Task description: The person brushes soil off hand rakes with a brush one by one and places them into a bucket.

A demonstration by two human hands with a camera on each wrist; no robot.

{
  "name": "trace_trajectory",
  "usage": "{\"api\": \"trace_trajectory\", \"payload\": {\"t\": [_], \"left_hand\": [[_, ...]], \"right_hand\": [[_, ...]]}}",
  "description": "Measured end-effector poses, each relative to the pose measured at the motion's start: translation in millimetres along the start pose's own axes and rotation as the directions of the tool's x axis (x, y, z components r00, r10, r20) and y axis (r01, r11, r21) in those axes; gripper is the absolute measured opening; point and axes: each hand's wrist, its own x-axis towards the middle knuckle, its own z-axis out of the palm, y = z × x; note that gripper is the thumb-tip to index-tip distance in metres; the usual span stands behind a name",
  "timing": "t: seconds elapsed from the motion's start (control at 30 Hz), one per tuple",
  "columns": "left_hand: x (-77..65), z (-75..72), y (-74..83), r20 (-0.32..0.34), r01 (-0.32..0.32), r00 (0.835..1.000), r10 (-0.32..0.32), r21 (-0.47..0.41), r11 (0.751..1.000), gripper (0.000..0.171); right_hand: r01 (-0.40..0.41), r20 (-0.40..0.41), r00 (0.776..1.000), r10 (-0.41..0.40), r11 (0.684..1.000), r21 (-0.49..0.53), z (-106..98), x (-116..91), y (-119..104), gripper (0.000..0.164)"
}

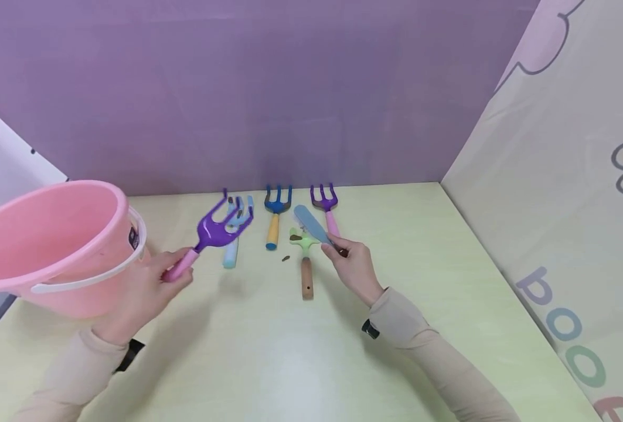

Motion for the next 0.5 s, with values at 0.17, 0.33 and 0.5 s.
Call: {"api": "trace_trajectory", "payload": {"t": [0.17,0.33,0.5], "left_hand": [[9.4,-40.6,-6.0,-0.131,-0.048,0.990,0.056,0.063,0.997,0.019],[33.4,-96.8,-12.5,-0.185,-0.044,0.980,0.072,0.149,0.988,0.020],[49.9,-152.9,-31.3,-0.101,0.184,0.981,-0.167,0.200,0.962,0.035]], "right_hand": [[0.003,0.015,1.000,-0.003,1.000,0.001,0.4,0.6,2.3,0.038],[0.003,0.015,1.000,-0.003,1.000,0.002,1.7,2.2,1.9,0.037],[-0.018,0.034,0.999,0.018,1.000,0.013,3.1,3.0,0.5,0.037]]}}
